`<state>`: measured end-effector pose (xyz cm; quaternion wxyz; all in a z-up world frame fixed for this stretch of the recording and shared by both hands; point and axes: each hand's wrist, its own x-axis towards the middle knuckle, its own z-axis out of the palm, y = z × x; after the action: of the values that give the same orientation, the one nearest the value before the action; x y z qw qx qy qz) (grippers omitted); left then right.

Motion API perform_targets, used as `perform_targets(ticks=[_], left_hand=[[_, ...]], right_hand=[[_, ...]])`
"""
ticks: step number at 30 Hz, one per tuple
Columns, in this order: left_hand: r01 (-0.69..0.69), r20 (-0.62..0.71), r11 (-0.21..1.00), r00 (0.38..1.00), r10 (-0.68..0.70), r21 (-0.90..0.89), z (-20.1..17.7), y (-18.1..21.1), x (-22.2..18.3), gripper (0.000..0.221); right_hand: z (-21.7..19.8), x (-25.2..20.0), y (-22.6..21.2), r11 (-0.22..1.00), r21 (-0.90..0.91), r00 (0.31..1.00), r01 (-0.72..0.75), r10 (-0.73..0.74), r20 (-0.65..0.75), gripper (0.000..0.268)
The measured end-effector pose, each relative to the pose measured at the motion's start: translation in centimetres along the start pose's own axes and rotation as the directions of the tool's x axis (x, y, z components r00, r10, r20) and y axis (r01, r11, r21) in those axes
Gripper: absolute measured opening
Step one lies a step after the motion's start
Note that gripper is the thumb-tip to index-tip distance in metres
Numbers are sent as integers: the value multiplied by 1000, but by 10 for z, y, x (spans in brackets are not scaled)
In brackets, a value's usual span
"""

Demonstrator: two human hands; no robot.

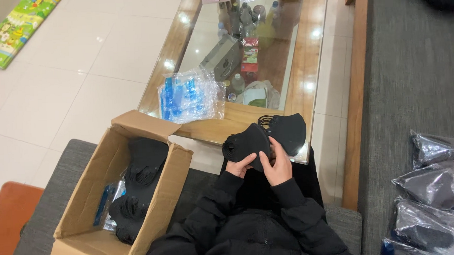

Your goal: Packaging black fabric face masks into individual plastic bags

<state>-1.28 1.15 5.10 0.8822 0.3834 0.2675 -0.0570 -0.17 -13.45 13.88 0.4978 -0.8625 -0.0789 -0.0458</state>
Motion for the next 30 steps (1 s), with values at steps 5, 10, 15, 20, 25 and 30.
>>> perform_targets(ticks=[5,10,15,20,25,30], left_hand=[[-7,-21,995,1000,5,-101,-5,-4,-7,58],[9,-30,995,999,-12,-101,-1,-3,-2,56],[-25,-35,995,999,22,-99,9,5,-7,62],[-66,-6,997,998,66,-43,-6,-12,8,64],[-152,69,978,987,144,140,-8,-13,12,71],[-193,114,954,979,170,229,6,4,4,64]], right_hand=[[-6,1,-7,969,101,972,-228,220,78,63],[-6,18,1,980,130,989,-150,149,15,57],[-11,20,-4,968,209,990,-139,137,24,51],[-14,26,-14,985,147,995,-91,83,57,47],[-10,35,-1,992,-89,996,89,-90,-11,43],[-6,36,10,962,-171,969,212,-230,-89,31]])
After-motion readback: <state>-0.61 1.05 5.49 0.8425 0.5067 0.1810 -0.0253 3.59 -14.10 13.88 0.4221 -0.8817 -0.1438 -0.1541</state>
